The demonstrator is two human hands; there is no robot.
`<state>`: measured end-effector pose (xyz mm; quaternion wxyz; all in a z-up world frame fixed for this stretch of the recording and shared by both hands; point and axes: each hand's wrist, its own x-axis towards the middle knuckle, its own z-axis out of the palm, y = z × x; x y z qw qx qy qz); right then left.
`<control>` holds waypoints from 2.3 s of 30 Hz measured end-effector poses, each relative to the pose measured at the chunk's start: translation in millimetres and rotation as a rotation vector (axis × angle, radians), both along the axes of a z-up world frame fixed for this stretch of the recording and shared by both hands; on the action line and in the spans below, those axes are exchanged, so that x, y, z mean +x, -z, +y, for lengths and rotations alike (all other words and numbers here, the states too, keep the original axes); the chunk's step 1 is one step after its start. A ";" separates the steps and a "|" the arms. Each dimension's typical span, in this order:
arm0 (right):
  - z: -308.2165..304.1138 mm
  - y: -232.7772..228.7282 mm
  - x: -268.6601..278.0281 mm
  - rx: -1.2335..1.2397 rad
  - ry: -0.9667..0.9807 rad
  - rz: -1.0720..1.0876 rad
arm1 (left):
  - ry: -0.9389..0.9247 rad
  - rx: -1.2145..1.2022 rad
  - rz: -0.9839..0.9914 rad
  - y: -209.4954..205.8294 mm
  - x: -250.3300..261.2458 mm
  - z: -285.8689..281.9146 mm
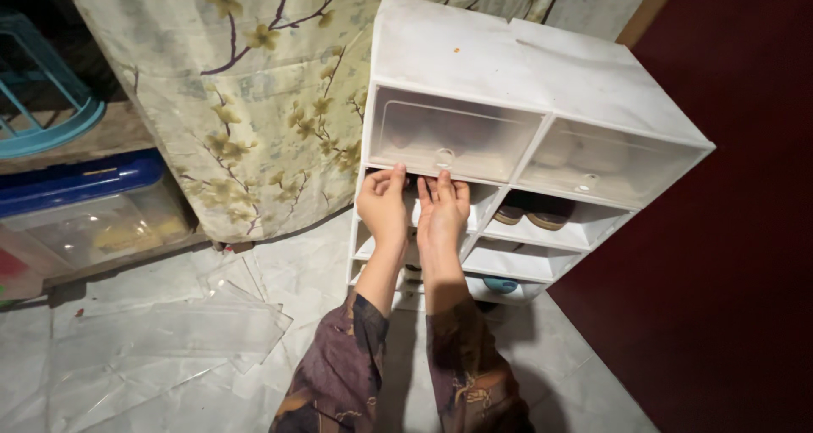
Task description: The person assembles a modular shoe cabinet by inserting clear plastic drawer fronts into the white frame. They pick up each drawer from the floor, align it with the frame, and slide it into place, repeating the process for multiple compartments.
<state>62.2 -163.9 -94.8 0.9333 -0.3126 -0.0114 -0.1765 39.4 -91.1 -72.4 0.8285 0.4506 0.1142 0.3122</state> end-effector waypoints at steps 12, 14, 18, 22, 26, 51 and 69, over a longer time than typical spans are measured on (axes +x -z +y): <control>0.0 -2.1 -0.4 -0.094 0.028 -0.049 | 0.153 -0.215 -0.155 18.0 30.0 -27.2; -0.4 1.8 4.4 -0.094 0.041 -0.106 | 0.120 -0.201 -0.145 14.7 28.6 -28.9; -1.6 14.0 17.5 -0.109 0.078 -0.133 | 0.087 -0.178 -0.100 9.4 25.8 -29.5; -2.9 24.8 28.1 -0.112 0.105 -0.164 | 0.077 -0.178 -0.111 7.4 25.3 -29.5; -2.1 27.3 31.7 -0.099 0.107 -0.156 | 0.087 -0.226 -0.120 5.5 25.5 -29.5; -89.6 8.3 -3.1 0.124 -0.037 0.044 | 0.274 -0.069 -0.102 18.3 22.3 -66.2; -75.5 15.6 30.1 0.280 0.080 0.116 | 0.294 -0.059 -0.047 20.2 25.5 -60.0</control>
